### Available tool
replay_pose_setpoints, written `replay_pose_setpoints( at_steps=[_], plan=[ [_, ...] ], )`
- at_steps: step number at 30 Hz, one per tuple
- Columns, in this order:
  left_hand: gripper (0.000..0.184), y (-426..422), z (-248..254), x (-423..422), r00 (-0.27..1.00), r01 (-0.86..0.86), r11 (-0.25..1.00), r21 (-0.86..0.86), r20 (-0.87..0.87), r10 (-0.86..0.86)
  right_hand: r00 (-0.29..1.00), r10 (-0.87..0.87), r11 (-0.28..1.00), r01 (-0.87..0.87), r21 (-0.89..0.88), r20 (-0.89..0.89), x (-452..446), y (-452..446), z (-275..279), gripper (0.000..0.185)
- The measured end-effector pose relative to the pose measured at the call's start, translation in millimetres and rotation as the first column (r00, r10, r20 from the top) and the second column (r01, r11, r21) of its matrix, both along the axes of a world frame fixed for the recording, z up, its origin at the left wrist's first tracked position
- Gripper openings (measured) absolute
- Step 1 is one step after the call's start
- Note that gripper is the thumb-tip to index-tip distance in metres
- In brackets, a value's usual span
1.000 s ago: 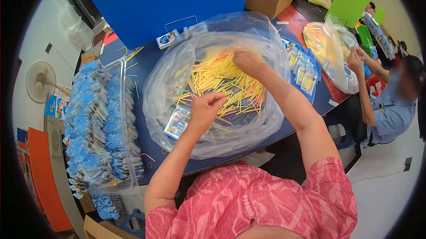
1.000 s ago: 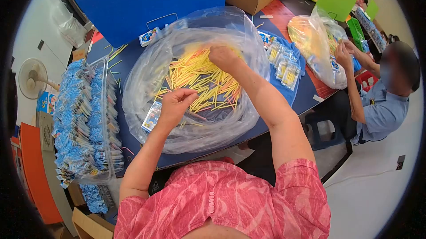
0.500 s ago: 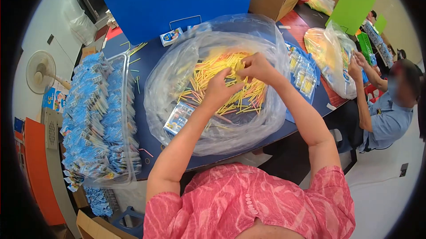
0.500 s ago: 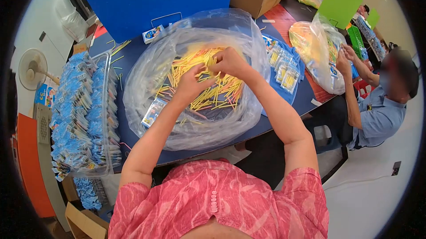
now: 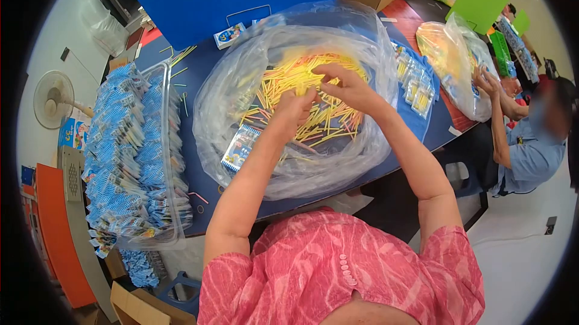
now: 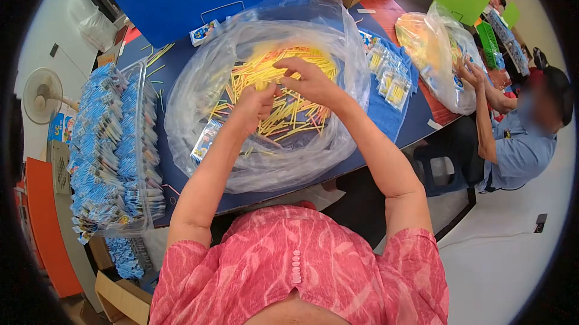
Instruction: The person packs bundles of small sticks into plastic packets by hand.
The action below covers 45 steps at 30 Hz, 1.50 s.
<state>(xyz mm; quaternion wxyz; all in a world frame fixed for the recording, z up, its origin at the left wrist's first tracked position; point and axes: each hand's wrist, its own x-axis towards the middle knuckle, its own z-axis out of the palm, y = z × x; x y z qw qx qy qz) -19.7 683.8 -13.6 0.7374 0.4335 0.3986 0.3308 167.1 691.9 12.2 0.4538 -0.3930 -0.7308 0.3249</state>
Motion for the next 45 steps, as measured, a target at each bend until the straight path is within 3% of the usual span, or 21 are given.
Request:
replay_pose_setpoints(
  at_steps=[1,4,6,9,12,13,16,17,20,21,24,26,28,33,37,40,45],
  plan=[
    [0.019,0.2,2.3,-4.3,0.984,0.021,0.993,-0.119,0.181,0.001,1.000,-0.003,1.000,0.003,-0.004,-0.001,-0.7,-3.2,1.4,0.019],
    [0.024,-5.4,2.6,-1.8,0.968,-0.034,0.994,-0.108,0.243,0.059,0.955,0.109,0.980,-0.056,-0.192,0.275,-6.4,-16.2,3.3,0.017],
    [0.026,-10.9,2.6,2.0,0.958,-0.061,0.992,-0.109,0.274,0.089,0.963,0.064,0.983,-0.015,-0.183,0.261,-10.9,-19.6,5.5,0.017],
    [0.030,-19.4,4.3,9.3,0.874,-0.261,0.962,-0.080,0.404,0.271,0.973,-0.028,0.986,0.065,-0.155,0.231,-16.9,-21.2,4.8,0.016],
    [0.030,-16.8,-0.2,5.7,0.903,-0.310,0.949,-0.061,0.295,0.314,0.965,-0.234,0.958,0.249,-0.142,0.115,-21.4,-19.8,1.1,0.015],
    [0.030,-15.7,-1.8,4.0,0.911,-0.334,0.941,-0.047,0.240,0.335,0.966,-0.232,0.958,0.248,-0.142,0.118,-24.9,-20.0,0.2,0.015],
    [0.031,-14.2,-5.9,-4.7,0.890,-0.349,0.932,-0.094,0.279,0.361,0.990,0.042,0.982,-0.016,-0.187,0.136,-36.8,-22.2,-2.9,0.014],
    [0.032,-14.3,-7.3,-8.4,0.879,-0.356,0.927,-0.116,0.296,0.375,0.990,0.044,0.982,-0.018,-0.187,0.135,-35.2,-18.8,-6.9,0.014],
    [0.033,-12.0,-9.9,-19.2,0.810,-0.469,0.854,-0.223,0.275,0.517,0.725,0.045,0.994,-0.099,0.040,0.688,-25.0,4.6,-28.9,0.012],
    [0.034,-11.3,-9.5,-21.5,0.771,-0.518,0.810,-0.276,0.259,0.581,0.726,0.045,0.994,-0.101,0.043,0.686,-27.2,5.4,-36.6,0.012],
    [0.035,-12.2,-8.2,-24.0,0.749,-0.493,0.785,-0.376,0.276,0.603,0.615,-0.220,0.922,-0.122,0.366,0.757,-36.8,1.4,-53.4,0.010],
    [0.036,-16.8,-13.0,-23.7,0.746,-0.469,0.772,-0.429,0.275,0.607,0.565,-0.184,0.939,-0.142,0.314,0.805,-41.1,-1.0,-48.6,0.009],
    [0.034,-14.8,-26.6,-25.8,0.784,-0.401,0.839,-0.368,0.335,0.522,0.451,-0.125,0.956,-0.184,0.229,0.883,-43.2,3.9,-36.8,0.007],
    [0.032,-15.6,-36.6,-35.0,0.897,-0.293,0.935,-0.199,0.282,0.341,0.474,-0.065,0.944,-0.257,0.209,0.878,-43.9,16.9,-33.8,0.010],
    [0.035,-23.3,-36.6,-34.0,0.878,-0.342,0.914,-0.220,0.271,0.394,0.464,-0.047,0.994,-0.070,0.090,0.884,-32.0,22.4,-23.2,0.012],
    [0.033,-26.6,-29.3,-10.8,0.869,-0.352,0.903,-0.247,0.273,0.413,0.878,0.066,0.934,0.113,-0.339,0.474,-14.2,20.0,-19.8,0.026],
    [0.029,-32.7,-8.0,20.6,0.867,-0.271,0.926,-0.262,0.352,0.354,0.890,0.004,0.954,0.134,-0.269,0.456,-21.4,-15.6,-0.9,0.030]
  ],
)
